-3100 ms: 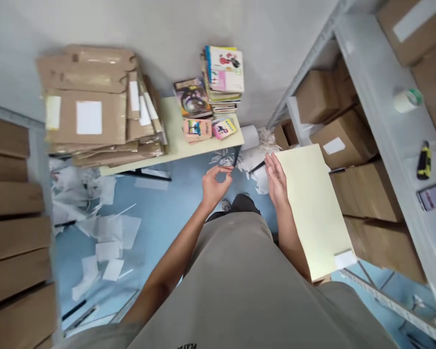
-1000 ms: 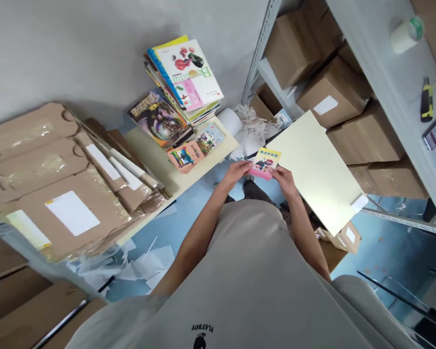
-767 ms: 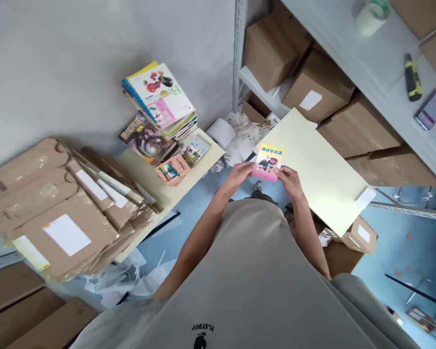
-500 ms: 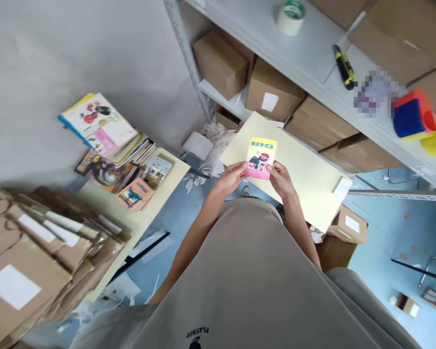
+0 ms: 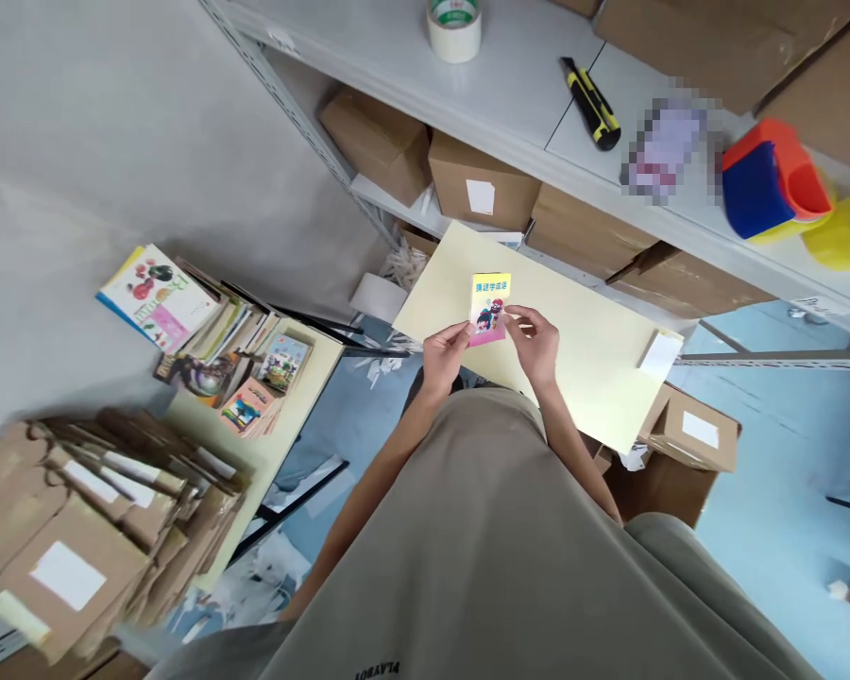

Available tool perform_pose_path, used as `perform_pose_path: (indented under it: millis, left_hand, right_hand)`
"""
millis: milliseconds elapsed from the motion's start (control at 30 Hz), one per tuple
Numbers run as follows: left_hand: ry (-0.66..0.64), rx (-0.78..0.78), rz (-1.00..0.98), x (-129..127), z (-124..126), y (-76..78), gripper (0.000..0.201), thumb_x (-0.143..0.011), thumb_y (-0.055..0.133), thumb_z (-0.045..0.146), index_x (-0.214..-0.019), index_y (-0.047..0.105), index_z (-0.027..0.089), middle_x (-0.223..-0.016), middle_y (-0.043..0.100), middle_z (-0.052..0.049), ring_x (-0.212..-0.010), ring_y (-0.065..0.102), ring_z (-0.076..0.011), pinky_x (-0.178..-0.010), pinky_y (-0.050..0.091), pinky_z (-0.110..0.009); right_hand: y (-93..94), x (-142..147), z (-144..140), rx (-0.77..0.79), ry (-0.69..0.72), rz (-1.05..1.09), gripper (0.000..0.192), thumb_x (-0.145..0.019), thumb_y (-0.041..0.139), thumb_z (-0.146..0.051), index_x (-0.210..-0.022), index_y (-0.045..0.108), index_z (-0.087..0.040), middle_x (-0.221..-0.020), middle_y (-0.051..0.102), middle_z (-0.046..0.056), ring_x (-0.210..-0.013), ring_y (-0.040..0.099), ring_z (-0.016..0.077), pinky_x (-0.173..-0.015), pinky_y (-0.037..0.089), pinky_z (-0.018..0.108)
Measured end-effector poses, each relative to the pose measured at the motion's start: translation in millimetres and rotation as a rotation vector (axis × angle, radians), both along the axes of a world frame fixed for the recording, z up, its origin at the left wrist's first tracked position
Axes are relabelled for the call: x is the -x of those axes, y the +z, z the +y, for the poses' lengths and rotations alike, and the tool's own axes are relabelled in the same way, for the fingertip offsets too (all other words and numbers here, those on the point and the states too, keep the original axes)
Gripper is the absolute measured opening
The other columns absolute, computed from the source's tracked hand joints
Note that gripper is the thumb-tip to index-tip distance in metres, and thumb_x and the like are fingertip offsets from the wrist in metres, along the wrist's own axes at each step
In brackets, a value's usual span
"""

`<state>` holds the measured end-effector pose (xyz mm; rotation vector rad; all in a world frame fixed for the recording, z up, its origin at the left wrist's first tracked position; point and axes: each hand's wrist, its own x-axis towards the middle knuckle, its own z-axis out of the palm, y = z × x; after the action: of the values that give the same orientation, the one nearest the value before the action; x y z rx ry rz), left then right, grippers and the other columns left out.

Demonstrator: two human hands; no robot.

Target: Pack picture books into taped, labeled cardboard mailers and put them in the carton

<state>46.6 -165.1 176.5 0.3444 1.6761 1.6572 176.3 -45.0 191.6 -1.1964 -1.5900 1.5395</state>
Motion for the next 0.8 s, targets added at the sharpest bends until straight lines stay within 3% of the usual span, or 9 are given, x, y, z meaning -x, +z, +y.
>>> perform_pose_path:
  millis: [133, 267, 367, 533, 667, 800]
  left_hand:
    - [-0.118, -0.035, 0.37, -17.7, 7.2, 19.0, 0.054, -0.106, 0.079, 0.076, -0.117, 0.097, 0.027, -0.131, 0.092, -0.009, -0.129, 0.086, -0.0352, -0.125, 0.066, -0.053]
    - [-0.14, -0.032, 0.56, -13.4, 10.9, 34.4, 0.056, -0.111, 0.072, 0.076, -0.129, 0.094, 0.028, -0.145, 0.088, -0.013, -0.144, 0.081, -0.035, -0.127, 0.065, -0.051]
    - [-0.085, -0.01, 0.393, 1.9, 11.4, 33.4, 0.068, -0.106, 0.078, 0.081, -0.139, 0.09, 0.024, -0.149, 0.086, -0.016, -0.141, 0.081, -0.0352, -0.118, 0.068, -0.048]
    - [-0.146, -0.031, 0.06, 12.4, 9.9, 21.3, 0.07, -0.084, 0.098, 0.083, -0.114, 0.096, 0.02, -0.117, 0.094, -0.011, -0.106, 0.089, -0.0313, -0.102, 0.073, -0.047]
    - [-0.033, -0.033, 0.052, 8.7, 7.1, 17.0, 0.065, -0.081, 0.103, 0.076, -0.115, 0.097, 0.022, -0.115, 0.095, -0.009, -0.101, 0.088, -0.0296, -0.099, 0.074, -0.047]
    - [0.057, 0.003, 0.139, 10.0, 2.2, 17.3, 0.059, -0.083, 0.102, 0.072, -0.114, 0.098, 0.023, -0.118, 0.095, -0.009, -0.108, 0.089, -0.0327, -0.109, 0.073, -0.052]
  right_hand:
    - [11.9, 8.0, -12.7, 0.02, 0.051, 0.112, 0.058, -0.091, 0.093, -0.075, -0.129, 0.089, -0.031, -0.134, 0.09, 0.007, -0.121, 0.084, 0.0302, -0.098, 0.074, 0.042]
    - [14.0, -0.5, 3.6, 0.016, 0.026, 0.136, 0.059, -0.101, 0.079, -0.082, -0.12, 0.092, -0.028, -0.107, 0.09, 0.005, -0.102, 0.084, 0.0279, -0.09, 0.071, 0.04]
    - [13.4, -11.7, 22.2, 0.096, 0.059, 0.19, 0.065, -0.094, 0.085, -0.086, -0.118, 0.092, -0.026, -0.102, 0.09, 0.005, -0.097, 0.083, 0.0286, -0.087, 0.07, 0.041]
    - [9.1, -15.9, 29.5, 0.16, 0.1, 0.224, 0.068, -0.09, 0.09, -0.087, -0.119, 0.092, -0.025, -0.107, 0.093, 0.007, -0.101, 0.086, 0.031, -0.091, 0.072, 0.045]
    - [-0.3, -11.6, 26.9, 0.157, 0.083, 0.209, 0.071, -0.09, 0.091, -0.086, -0.125, 0.092, -0.025, -0.116, 0.094, 0.009, -0.109, 0.089, 0.033, -0.097, 0.075, 0.048]
    - [0.1, -7.7, 19.9, 0.06, 0.036, 0.154, 0.065, -0.096, 0.089, -0.081, -0.134, 0.091, -0.029, -0.143, 0.09, 0.01, -0.137, 0.085, 0.0338, -0.121, 0.07, 0.052]
